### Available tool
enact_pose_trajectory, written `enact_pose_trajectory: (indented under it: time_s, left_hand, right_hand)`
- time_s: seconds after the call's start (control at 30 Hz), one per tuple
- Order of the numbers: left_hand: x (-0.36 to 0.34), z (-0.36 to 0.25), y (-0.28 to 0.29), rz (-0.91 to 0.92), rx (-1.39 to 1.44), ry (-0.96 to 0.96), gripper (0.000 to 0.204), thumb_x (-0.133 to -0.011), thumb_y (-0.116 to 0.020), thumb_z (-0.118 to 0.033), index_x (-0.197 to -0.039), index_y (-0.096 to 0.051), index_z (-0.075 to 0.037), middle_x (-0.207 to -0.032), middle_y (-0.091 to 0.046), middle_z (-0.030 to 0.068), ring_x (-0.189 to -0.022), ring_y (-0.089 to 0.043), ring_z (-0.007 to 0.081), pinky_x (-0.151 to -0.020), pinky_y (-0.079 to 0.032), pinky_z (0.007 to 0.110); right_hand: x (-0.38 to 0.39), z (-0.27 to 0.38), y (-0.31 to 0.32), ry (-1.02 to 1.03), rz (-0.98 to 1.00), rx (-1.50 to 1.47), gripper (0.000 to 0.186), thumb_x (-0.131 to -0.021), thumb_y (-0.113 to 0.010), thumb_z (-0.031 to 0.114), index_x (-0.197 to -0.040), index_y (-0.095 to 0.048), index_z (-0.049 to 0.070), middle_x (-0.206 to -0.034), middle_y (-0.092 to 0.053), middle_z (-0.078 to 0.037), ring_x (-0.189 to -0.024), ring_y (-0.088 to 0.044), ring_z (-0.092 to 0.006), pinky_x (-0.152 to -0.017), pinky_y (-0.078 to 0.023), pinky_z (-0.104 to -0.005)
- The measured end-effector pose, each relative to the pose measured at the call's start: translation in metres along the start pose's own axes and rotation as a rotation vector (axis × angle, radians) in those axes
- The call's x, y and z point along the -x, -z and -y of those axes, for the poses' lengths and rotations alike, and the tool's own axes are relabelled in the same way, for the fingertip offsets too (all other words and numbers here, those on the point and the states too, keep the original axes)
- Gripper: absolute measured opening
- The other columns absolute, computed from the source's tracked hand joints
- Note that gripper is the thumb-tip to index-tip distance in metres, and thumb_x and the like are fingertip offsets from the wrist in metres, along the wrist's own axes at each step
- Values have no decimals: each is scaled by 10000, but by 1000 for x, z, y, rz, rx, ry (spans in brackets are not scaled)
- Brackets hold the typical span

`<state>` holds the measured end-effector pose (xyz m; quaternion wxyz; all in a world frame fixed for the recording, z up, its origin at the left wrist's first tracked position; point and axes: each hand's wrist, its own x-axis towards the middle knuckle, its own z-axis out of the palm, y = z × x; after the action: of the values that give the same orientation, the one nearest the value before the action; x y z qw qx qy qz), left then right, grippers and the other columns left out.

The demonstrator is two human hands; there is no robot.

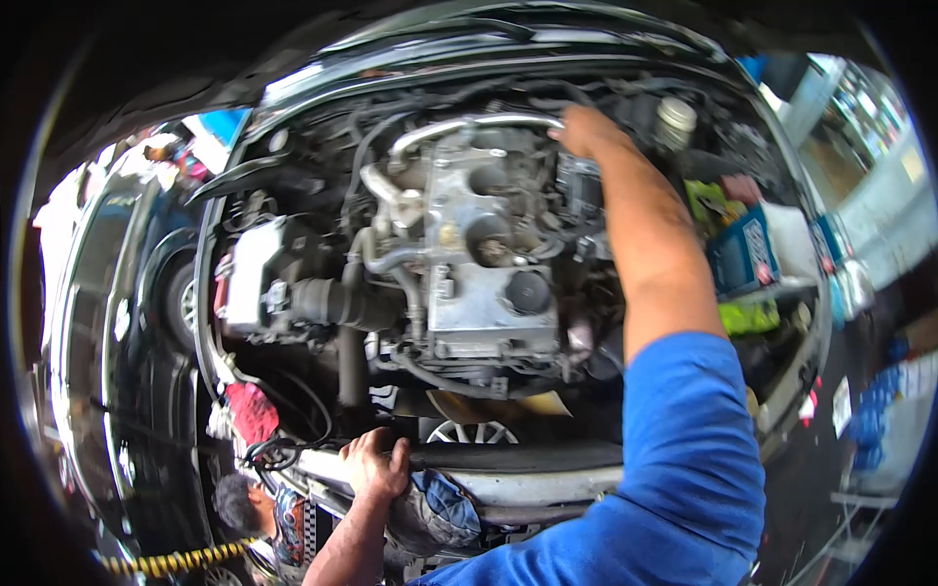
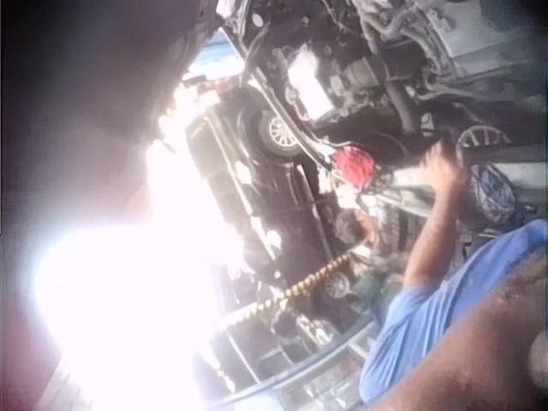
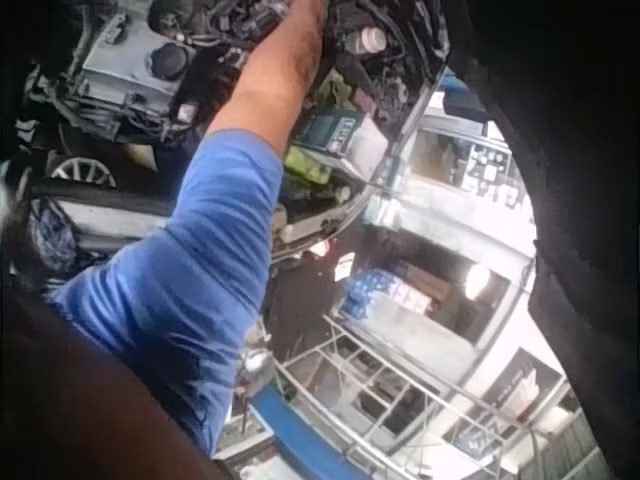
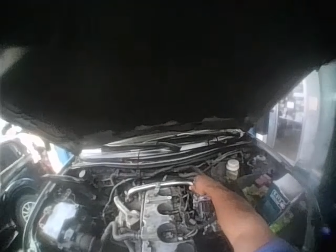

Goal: Repairing and inspecting various components inside a car engine bay.

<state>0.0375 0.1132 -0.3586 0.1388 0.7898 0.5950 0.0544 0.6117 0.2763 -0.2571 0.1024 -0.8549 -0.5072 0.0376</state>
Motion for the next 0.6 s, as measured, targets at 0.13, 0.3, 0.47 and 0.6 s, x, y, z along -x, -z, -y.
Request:
enact_pose_trajectory:
  time_s: [0.13, 0.3, 0.47, 0.6]
  left_hand:
    - [2, -5, -1, 27, -29, -24, 445, -825, -629, -463, -1073, -718, -104, -1107, -703, 139, -1122, -613, 316, -1031, -376, 463]
    - [5, -1, -7, 51, -60, -56, 481, -858, -599, -536, -1110, -703, -139, -1105, -715, 74, -1097, -628, 249, -1017, -380, 432]
    - [9, -1, 3, 43, -50, -36, 482, -859, -599, -534, -1103, -702, -132, -1079, -716, 79, -1075, -633, 250, -1014, -378, 428]
    - [3, -4, 2, 50, -45, -53, 491, -869, -592, -545, -1100, -698, -124, -1065, -712, 89, -1080, -629, 259, -1009, -378, 426]
  right_hand:
    - [26, -13, -26, -84, -220, -14, 478, -950, -591, 481, -1105, -643, 31, -1121, -675, -244, -1080, -633, -411, -906, -490, -509]
    - [23, -52, -66, -2, -354, -407, 531, -945, -603, 266, -1429, -470, 93, -1328, -571, -271, -1226, -558, -414, -1018, -444, -468]
    - [16, -27, -73, -107, -475, -252, 531, -917, -659, 250, -1407, -497, 124, -1175, -662, -248, -1084, -634, -425, -932, -488, -489]
    - [12, -45, -73, 5, -531, -279, 495, -911, -673, 262, -1362, -526, 122, -1102, -683, -230, -1044, -640, -446, -908, -500, -488]
